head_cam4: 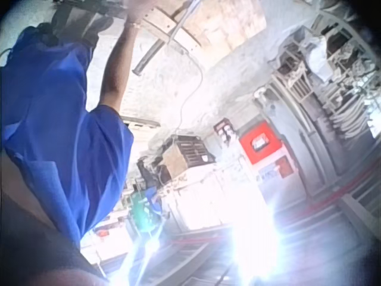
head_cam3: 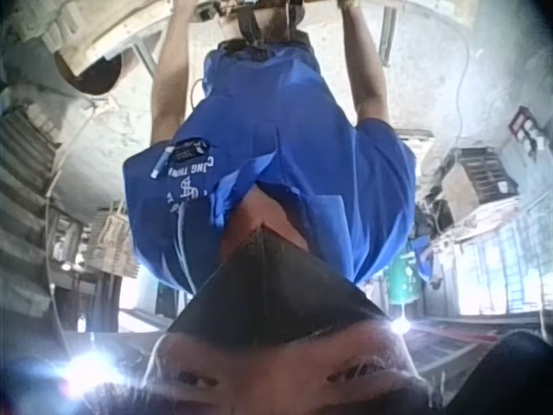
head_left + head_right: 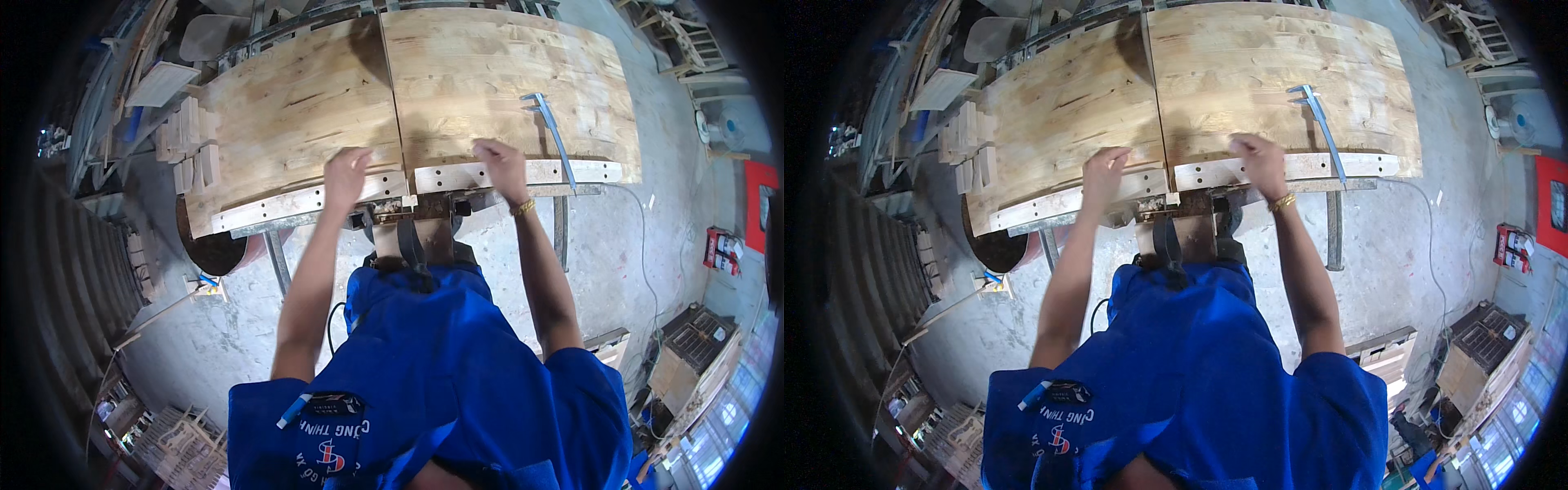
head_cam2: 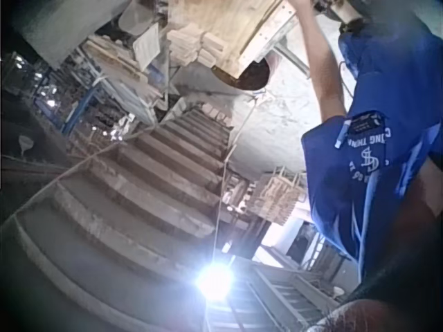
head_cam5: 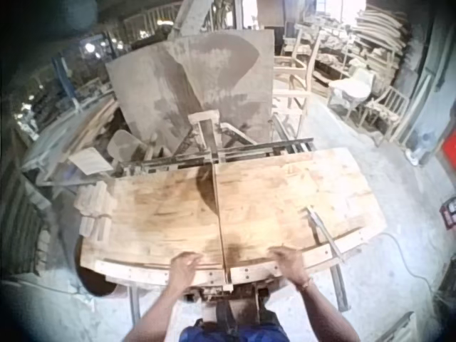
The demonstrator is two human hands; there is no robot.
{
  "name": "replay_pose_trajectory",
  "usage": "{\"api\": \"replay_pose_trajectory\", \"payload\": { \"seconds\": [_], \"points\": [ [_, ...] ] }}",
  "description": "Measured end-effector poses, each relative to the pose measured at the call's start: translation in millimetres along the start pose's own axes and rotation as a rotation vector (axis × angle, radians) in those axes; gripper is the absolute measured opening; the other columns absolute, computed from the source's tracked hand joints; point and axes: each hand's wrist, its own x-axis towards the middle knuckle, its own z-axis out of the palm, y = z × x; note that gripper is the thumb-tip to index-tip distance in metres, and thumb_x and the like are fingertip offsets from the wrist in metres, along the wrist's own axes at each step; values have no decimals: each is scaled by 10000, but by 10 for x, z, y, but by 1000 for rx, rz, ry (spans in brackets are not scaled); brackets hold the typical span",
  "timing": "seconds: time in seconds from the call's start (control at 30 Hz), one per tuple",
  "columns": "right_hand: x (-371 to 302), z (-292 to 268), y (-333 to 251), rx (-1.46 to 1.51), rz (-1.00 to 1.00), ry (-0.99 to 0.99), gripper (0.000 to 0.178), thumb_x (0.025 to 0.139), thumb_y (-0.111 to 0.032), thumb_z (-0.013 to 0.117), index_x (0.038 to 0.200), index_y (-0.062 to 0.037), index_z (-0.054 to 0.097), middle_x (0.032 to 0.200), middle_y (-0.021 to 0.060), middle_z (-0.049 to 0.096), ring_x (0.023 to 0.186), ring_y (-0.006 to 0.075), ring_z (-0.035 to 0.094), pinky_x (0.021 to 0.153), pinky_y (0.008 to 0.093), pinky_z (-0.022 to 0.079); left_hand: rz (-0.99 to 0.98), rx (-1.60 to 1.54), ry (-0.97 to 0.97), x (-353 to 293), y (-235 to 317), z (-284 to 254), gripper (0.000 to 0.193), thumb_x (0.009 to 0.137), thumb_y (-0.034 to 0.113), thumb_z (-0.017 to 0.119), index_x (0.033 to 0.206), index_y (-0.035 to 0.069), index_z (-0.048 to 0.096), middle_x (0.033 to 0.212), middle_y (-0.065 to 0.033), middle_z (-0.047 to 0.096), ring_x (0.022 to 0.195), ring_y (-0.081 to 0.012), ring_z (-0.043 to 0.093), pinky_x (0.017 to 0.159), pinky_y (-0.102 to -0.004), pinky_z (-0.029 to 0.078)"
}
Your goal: The person repeatedly measures small wooden pieces with a caliper, marks them with a pen, and places them on a workbench. The person also walks around the workshop while holding the caliper and wood pieces.
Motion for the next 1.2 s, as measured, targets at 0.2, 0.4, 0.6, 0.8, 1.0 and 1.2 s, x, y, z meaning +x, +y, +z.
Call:
{"api": "replay_pose_trajectory", "payload": {
  "seconds": [0.2, 0.4, 0.6, 0.8, 1.0, 1.2],
  "points": [
    [189, -183, 463, -275, -105, 331, 170, 791, -151, 626, 912, -42, 676, 863, 144, 664, 744, 257, 649, 671, 312, 504, -154, 124, -322, 172, -531, 39, 184, 710, 274, 607, 807, 169, 724, 879, -108, 667, 850, -300, 615, 788, -364, 477],
    [156, -80, 448, -377, -109, 330, 161, 791, -183, 613, 900, -81, 673, 880, 118, 659, 765, 284, 638, 672, 345, 503, -375, 180, -367, 199, -438, 169, 161, 700, 333, 634, 775, 230, 732, 876, -70, 675, 951, -286, 582, 837, -411, 443],
    [156, -59, 424, -427, -105, 326, 167, 790, -217, 608, 897, -109, 678, 848, 104, 657, 724, 288, 632, 640, 348, 500, -320, 212, -327, 175, -469, 186, 148, 697, 362, 645, 786, 279, 729, 954, -51, 659, 1007, -311, 539, 870, -477, 412],
    [168, -60, 443, -456, -112, 311, 170, 790, -228, 610, 904, -120, 676, 837, 98, 657, 708, 276, 632, 627, 345, 498, -305, 219, -332, 172, -486, 197, 152, 699, 360, 636, 787, 279, 729, 988, -43, 644, 1024, -327, 512, 881, -487, 397],
    [155, -71, 458, -388, -124, 332, 167, 795, -181, 621, 928, -93, 670, 834, 105, 658, 685, 249, 635, 622, 325, 497, -271, 213, -330, 184, -502, 196, 157, 698, 360, 634, 794, 279, 728, 998, -39, 635, 1012, -325, 510, 870, -490, 398],
    [-204, 85, 222, -35, -94, 421, 132, 849, -88, 595, 940, -6, 644, 786, 89, 646, 656, 122, 585, 624, 254, 469, -118, 229, -276, 67, -481, 166, 211, 761, 358, 596, 837, 206, 721, 956, -24, 631, 979, -292, 523, 834, -474, 403]
  ]
}}
